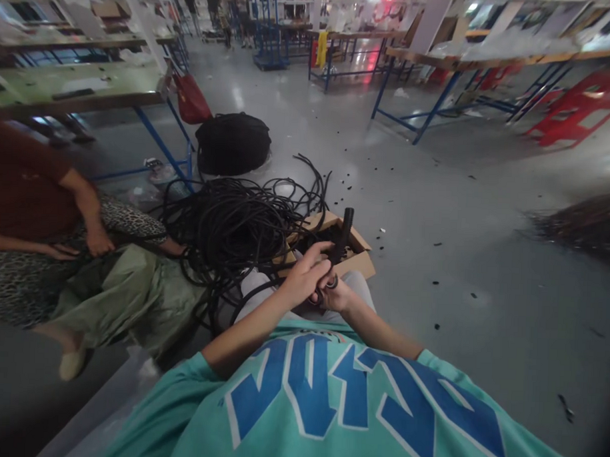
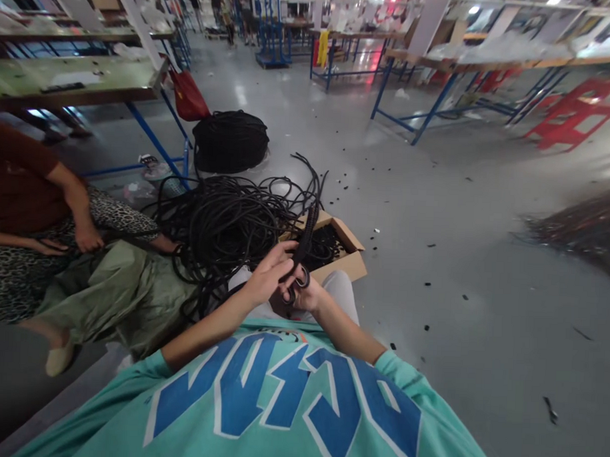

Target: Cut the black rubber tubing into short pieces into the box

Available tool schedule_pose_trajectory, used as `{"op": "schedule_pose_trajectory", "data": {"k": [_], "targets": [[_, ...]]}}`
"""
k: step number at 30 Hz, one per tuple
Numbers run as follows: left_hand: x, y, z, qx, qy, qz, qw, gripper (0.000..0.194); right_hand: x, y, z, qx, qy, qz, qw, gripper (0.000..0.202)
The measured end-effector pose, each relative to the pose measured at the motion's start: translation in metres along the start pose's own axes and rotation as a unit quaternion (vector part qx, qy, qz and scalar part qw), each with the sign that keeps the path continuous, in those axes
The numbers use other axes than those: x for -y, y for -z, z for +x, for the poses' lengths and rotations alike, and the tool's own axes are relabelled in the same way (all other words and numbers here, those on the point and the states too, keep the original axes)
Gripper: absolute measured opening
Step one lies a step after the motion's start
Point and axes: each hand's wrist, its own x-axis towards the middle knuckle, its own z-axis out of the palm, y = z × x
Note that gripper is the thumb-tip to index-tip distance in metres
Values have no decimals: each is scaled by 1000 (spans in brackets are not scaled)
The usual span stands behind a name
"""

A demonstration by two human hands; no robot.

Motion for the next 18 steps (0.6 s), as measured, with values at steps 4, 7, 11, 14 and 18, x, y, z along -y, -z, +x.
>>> {"op": "schedule_pose_trajectory", "data": {"k": [4, 7, 11, 14, 18], "targets": [[-7, 12, 0, -59, 3, -22, 998, 41, 0, 16, -35, -33, -99, 219, 970, 37], [-11, 18, 0, -55, 3, -6, 998, 33, 1, 27, -64, -59, -100, 283, 952, 44], [-6, 21, 4, -48, 17, -64, 997, 35, 11, 26, -90, -116, -58, 210, 969, 41], [0, 23, 6, -56, 41, -69, 995, 42, 20, 17, -100, -137, 0, 129, 982, 44], [2, 23, 5, -63, 57, -16, 996, 39, 28, 8, -106, -103, 76, 85, 988, 51]]}}
